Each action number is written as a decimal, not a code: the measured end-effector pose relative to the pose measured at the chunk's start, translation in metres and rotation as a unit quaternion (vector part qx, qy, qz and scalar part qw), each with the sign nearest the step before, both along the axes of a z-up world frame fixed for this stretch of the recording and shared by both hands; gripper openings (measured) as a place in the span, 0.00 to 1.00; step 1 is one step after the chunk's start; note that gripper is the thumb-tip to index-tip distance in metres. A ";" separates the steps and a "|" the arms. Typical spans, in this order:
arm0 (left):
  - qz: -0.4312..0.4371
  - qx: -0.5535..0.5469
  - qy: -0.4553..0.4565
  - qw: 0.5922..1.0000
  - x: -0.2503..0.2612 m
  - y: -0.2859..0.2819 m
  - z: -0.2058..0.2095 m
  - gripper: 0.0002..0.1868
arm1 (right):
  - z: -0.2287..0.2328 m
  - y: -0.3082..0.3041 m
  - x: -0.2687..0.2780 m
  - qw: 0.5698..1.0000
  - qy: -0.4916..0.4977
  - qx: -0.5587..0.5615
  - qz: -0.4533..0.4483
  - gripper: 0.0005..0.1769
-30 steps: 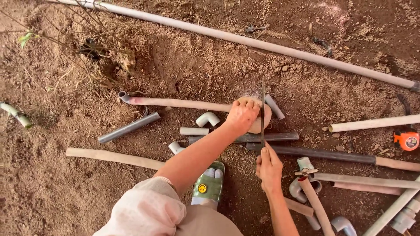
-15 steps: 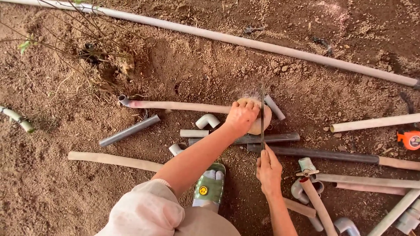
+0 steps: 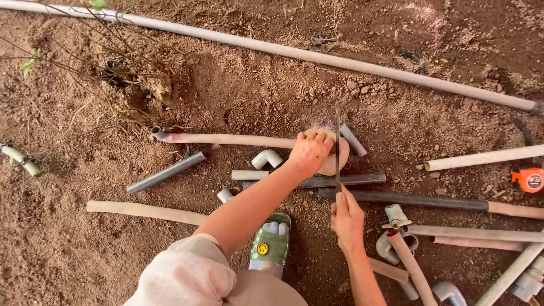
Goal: The person sits on the ground and uses a hand saw to cut a round, light-colored object, likely a coconut, resting on a pipe. The person then picks up a short black pipe segment and saws it into smaller pieces, handling the cut sections with their hands.
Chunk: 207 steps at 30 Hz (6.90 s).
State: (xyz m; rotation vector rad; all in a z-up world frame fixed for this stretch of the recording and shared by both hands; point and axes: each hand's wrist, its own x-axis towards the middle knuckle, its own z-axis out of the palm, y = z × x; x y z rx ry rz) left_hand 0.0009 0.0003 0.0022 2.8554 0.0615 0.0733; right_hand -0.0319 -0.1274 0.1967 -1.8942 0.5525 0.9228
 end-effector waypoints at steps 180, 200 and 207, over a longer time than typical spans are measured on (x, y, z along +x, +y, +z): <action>-0.012 0.044 -0.159 0.986 0.005 0.007 0.033 0.03 | -0.020 -0.017 -0.008 0.988 -0.066 -0.034 0.137 0.24; 0.074 0.116 -0.092 0.986 0.012 -0.019 0.031 0.03 | -0.021 -0.058 -0.026 0.983 -0.099 -0.040 0.149 0.25; 0.043 0.118 -0.039 0.991 0.010 -0.010 0.083 0.03 | -0.021 -0.042 -0.034 0.991 -0.022 -0.051 0.119 0.25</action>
